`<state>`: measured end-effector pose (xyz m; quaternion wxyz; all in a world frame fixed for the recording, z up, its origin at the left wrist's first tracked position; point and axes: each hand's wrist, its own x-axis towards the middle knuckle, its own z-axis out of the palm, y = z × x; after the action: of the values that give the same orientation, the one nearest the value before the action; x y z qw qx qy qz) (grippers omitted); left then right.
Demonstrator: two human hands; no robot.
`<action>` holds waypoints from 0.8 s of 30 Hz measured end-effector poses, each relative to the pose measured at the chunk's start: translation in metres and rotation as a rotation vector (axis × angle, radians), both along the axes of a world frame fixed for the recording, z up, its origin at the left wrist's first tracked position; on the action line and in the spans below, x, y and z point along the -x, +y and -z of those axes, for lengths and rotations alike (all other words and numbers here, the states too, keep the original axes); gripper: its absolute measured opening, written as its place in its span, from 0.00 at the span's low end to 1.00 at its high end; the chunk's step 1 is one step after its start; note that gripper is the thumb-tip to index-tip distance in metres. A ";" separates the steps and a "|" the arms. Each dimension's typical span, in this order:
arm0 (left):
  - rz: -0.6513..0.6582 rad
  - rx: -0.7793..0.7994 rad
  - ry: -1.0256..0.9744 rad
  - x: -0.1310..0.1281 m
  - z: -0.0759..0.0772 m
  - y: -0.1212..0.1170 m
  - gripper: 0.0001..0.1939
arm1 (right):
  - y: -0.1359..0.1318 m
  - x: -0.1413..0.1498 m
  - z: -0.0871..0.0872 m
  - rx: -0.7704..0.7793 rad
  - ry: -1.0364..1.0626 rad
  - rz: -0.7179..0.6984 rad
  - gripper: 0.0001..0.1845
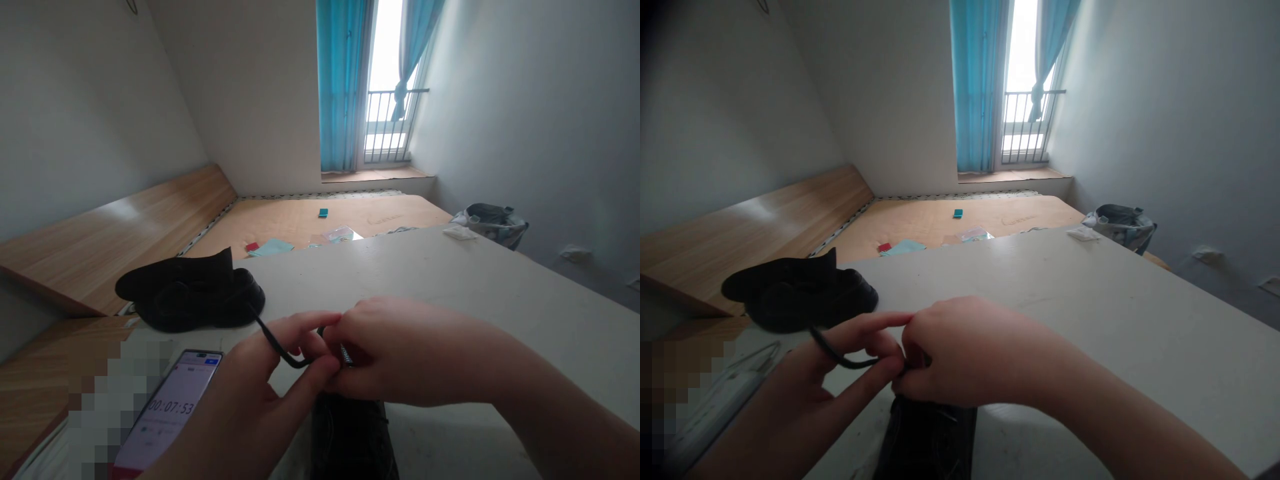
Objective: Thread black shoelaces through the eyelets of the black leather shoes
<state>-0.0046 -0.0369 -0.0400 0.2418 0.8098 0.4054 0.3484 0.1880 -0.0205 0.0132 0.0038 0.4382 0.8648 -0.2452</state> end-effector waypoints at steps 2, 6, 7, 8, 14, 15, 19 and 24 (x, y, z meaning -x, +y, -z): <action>0.062 -0.175 0.061 0.003 0.001 0.001 0.17 | -0.002 0.002 0.000 -0.026 -0.035 -0.030 0.15; 0.180 -0.466 0.152 0.004 -0.001 0.002 0.17 | -0.004 0.003 -0.001 -0.008 -0.075 -0.052 0.15; 0.194 -0.503 0.164 0.004 -0.002 0.002 0.17 | -0.002 0.002 -0.002 0.021 -0.069 -0.056 0.14; 0.205 -0.531 0.172 0.003 -0.003 0.002 0.16 | 0.000 0.001 -0.002 0.068 -0.049 -0.072 0.14; 0.229 -0.692 0.234 0.007 -0.006 0.002 0.15 | 0.027 -0.008 0.000 0.497 0.202 -0.272 0.10; 0.230 -0.713 0.253 0.008 -0.005 0.002 0.15 | 0.031 -0.010 0.001 0.540 0.241 -0.303 0.09; 0.220 -0.747 0.323 0.009 -0.003 -0.002 0.16 | 0.042 -0.013 0.004 0.678 0.395 -0.374 0.06; 0.078 -0.771 0.421 0.004 -0.002 -0.017 0.21 | 0.043 -0.015 0.010 0.741 0.411 -0.223 0.10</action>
<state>-0.0090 -0.0544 -0.0385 -0.1527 0.9089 0.2553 0.2923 0.2025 0.0225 0.0036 0.0151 0.2535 0.7431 -0.6191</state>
